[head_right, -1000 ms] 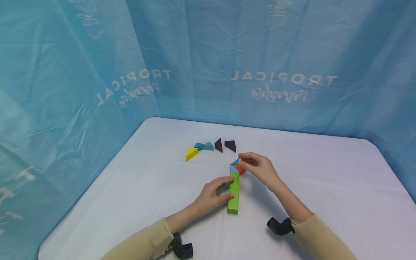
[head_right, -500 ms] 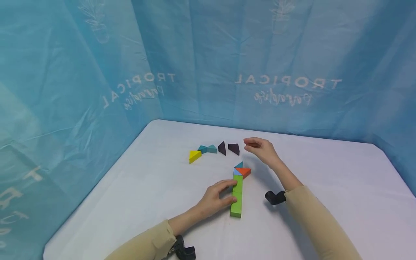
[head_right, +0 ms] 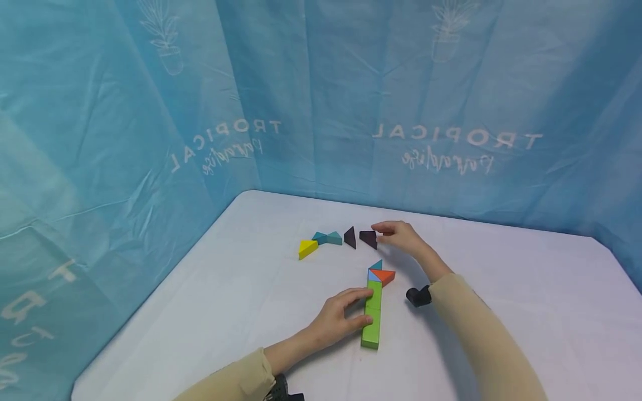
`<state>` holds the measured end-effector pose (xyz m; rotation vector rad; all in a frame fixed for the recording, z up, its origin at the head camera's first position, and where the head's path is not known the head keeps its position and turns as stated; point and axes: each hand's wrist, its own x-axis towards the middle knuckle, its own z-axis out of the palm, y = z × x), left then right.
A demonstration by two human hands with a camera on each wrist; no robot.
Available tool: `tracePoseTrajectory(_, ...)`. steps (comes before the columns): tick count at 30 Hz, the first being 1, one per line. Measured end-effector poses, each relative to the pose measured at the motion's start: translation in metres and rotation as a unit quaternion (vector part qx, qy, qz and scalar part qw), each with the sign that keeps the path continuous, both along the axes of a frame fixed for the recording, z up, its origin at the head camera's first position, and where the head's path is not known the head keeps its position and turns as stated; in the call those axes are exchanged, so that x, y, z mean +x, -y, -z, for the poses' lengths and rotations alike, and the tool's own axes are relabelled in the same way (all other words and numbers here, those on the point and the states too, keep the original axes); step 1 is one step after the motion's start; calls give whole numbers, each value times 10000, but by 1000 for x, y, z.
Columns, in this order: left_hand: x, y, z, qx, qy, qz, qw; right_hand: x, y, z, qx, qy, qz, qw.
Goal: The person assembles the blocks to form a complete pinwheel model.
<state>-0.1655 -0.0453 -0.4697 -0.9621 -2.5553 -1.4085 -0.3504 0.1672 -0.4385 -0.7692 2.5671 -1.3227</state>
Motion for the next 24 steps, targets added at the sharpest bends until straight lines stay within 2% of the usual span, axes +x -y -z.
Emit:
tracePoseTrajectory(5,0,0,0,5,-107,14,9999,4,4,1,260,-348,79,9990)
tracePoseTrajectory(13,-2,1,0,66,-12,40,10000,9,12,-3,689,-775,377,9939)
tracePoseTrajectory(16,-3,1,0,45,-78,41,10000,10,11,-5,661,-857,391,9934)
tracePoseTrajectory(18,-2,1,0,40,-128,41,9999,10,10,-7,508,-868,195,9947)
tracePoseTrajectory(20,-2,1,1,28,-202,27,9998,8,10,-7,401,-861,-175,9953)
tracePoseTrajectory(24,-2,0,1,65,-195,31,9998,4,11,-6,484,-854,-802,9919)
